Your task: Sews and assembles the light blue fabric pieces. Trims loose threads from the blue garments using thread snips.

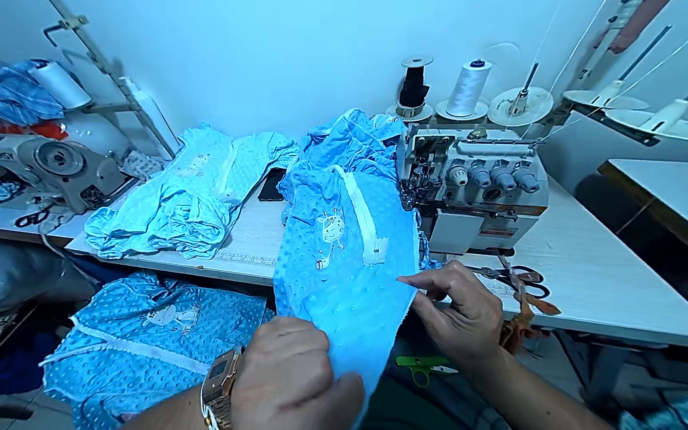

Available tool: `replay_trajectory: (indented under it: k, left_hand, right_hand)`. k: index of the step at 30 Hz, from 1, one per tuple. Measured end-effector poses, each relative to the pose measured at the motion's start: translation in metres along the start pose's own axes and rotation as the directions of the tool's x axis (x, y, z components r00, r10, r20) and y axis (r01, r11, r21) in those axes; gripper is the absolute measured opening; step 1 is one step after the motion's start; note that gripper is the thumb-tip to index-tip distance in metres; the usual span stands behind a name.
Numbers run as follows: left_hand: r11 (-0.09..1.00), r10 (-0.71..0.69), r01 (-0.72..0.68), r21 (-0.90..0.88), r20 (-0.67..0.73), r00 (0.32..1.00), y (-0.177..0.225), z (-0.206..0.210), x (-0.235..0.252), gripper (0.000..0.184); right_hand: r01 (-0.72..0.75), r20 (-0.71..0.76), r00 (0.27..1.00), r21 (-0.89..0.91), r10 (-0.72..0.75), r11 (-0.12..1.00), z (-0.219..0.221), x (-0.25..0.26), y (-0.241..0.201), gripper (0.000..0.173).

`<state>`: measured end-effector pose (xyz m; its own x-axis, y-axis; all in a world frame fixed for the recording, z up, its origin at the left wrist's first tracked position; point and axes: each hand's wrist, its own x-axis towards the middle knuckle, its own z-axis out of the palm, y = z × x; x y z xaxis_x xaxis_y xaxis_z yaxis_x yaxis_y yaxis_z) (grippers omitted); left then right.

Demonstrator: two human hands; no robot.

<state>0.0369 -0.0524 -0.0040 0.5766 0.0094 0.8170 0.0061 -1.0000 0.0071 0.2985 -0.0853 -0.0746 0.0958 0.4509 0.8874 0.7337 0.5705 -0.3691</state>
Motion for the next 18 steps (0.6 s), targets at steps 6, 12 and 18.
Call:
replay_trajectory:
  k: [6,12,18]
  left_hand:
    - [-0.116,-0.673,0.804,-0.582,0.642,0.367,-0.030,0.045,-0.038,0.021]
    - [-0.688,-0.521,0.130,-0.714,0.610,0.597,-0.056,0.145,-0.058,0.025]
    - [-0.311,-0.773,0.145,-0.939,0.339,0.536,-0.105,0.106,-0.013,0.017]
  right_hand:
    - [0.020,-0.007,1.000,-0.007,-0.020,1.000,0.001,-0.014,0.005,0.012]
    - [-0.001,-0.002,1.000,0.067,0.001,0.998,-0.005,-0.014,0.011,0.015]
    - [-0.064,0.020,0.998,0.185,0.061,0.981,-0.001,-0.024,0.027,0.015]
